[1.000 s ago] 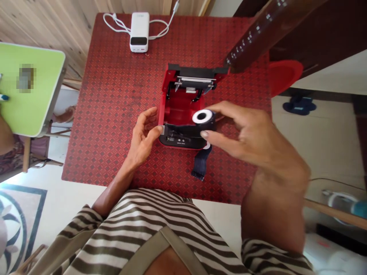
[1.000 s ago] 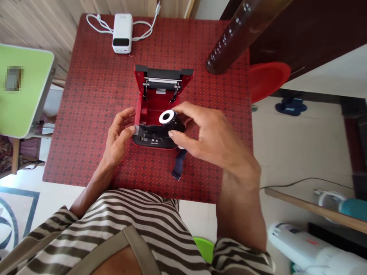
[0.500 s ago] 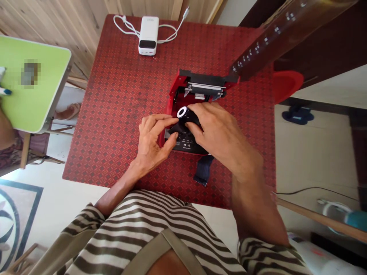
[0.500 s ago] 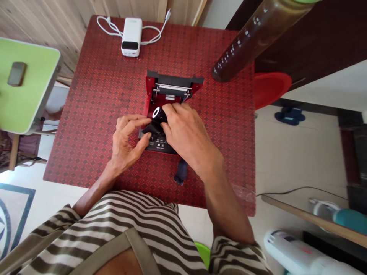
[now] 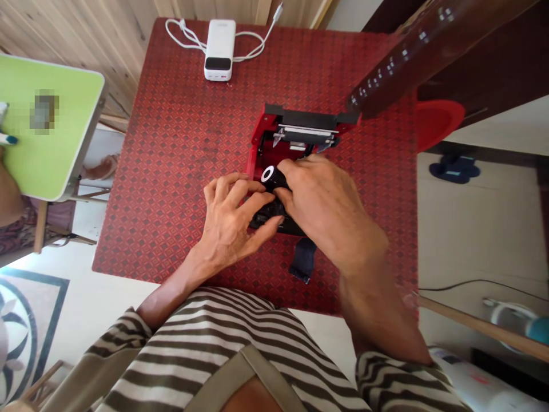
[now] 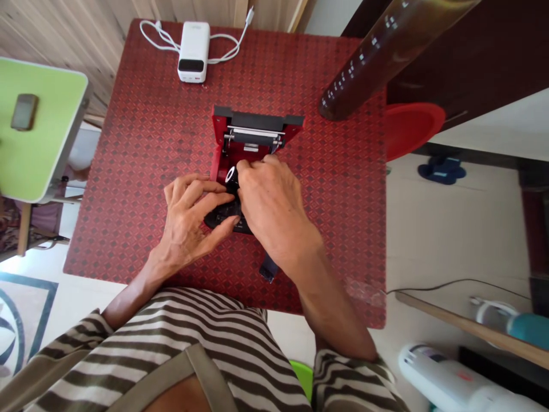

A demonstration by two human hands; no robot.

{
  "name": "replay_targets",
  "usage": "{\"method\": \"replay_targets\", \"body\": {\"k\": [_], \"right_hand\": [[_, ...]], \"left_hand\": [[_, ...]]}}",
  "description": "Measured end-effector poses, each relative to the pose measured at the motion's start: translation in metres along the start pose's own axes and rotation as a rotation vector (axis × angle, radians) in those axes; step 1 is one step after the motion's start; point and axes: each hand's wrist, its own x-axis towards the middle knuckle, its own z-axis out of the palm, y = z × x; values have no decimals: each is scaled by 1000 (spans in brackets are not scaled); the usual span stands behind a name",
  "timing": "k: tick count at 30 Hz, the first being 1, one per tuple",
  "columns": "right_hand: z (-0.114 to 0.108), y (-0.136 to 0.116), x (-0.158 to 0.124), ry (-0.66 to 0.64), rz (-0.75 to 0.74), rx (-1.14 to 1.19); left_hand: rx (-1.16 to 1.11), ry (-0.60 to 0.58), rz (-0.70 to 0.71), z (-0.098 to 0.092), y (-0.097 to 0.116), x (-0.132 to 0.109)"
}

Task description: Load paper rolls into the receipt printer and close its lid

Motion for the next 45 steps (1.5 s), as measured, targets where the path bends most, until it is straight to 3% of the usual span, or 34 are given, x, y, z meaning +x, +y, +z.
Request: {"method": "replay_targets", "body": {"k": [5,12,18,24,28,34,37,41,45], "right_hand": [[6,2,1,47,-47,65],[12,0,8,41,-14,58],[34,19,24,42,-71,89],[54,19,30,92,-42,74],[44,12,27,31,-19,82],[-8,12,-4,-27,-85,286],[-24,19,-25,-73,-136,413],[-16,22,-41,3,-109,484],[4,21,-47,241,-125,547]], "left_hand": [[-37,-119,4,-11,-3,2],[-44,-185,51,-18,-3,8],[22,-317,-12,-19,1,26],[31,-336,-17,-15,2,37],[21,-332,-40,-15,2,35],[-10,-295,-42,-13,0,30],[-43,-249,-37,-10,-2,27],[-90,-178,-29,-5,-4,25],[-70,-150,-14,-3,-3,25]]}}
